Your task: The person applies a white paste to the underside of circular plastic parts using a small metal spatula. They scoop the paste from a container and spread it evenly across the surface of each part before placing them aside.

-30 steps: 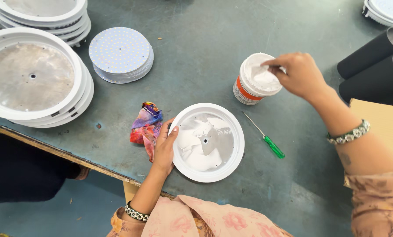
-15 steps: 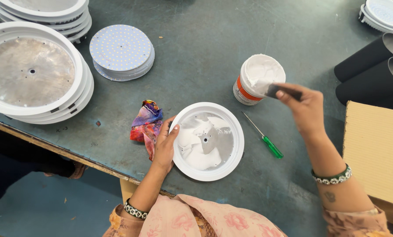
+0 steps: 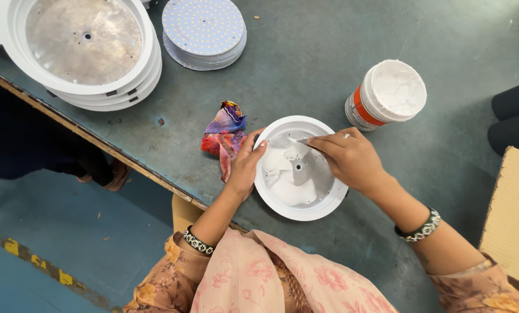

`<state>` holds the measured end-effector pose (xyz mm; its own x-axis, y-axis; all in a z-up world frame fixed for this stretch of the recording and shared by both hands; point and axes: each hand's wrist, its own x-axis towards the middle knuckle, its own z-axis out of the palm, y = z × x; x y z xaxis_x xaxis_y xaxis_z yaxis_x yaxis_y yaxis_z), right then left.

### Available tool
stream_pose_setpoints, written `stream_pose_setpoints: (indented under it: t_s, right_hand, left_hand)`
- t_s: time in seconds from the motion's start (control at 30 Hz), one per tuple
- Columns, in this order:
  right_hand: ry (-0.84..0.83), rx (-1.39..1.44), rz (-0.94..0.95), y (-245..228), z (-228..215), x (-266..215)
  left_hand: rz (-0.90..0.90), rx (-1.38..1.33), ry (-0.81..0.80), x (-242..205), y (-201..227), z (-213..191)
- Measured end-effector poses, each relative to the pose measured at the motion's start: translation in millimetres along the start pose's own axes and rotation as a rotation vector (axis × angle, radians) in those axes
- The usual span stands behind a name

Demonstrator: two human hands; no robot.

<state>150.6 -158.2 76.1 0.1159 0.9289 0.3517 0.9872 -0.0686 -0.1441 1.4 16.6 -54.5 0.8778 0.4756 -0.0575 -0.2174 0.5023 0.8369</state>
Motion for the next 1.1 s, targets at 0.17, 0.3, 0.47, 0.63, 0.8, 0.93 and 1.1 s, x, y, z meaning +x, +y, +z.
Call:
stream_pose_setpoints:
  t_s: [0.17,0.3,0.47,0.63,0.8,0.93,1.1]
  right_hand:
    - [0.013,-0.190,0.000,-8,15,8]
    - [0.042,-0.244,0.027,-22,29,7]
    - [0.020,-0.287,0.041,-46,34,-4]
    - [-0.083,-0.226,0.114,-36,13,-1]
    - [0.037,-0.203,0.053,-21,15,18]
    - [-0.027,-0.213,0.050,-36,24,17]
    - [-0.081,-0.226,0.004,-59,19,3]
  left_hand:
    - [0.029,0.022,0.005,0,0,1]
    - [0.059,0.044,0.031,-2,-1,2]
    - [0.094,0.107,0.072,-5,-1,4]
    - [0.087,0.077,0.043,-3,0,4]
    - [0.091,0.109,0.053,-4,2,5]
    - [0.061,0.165,0.117,-6,1,5]
    - [0.085,0.171,0.118,-3,0,6]
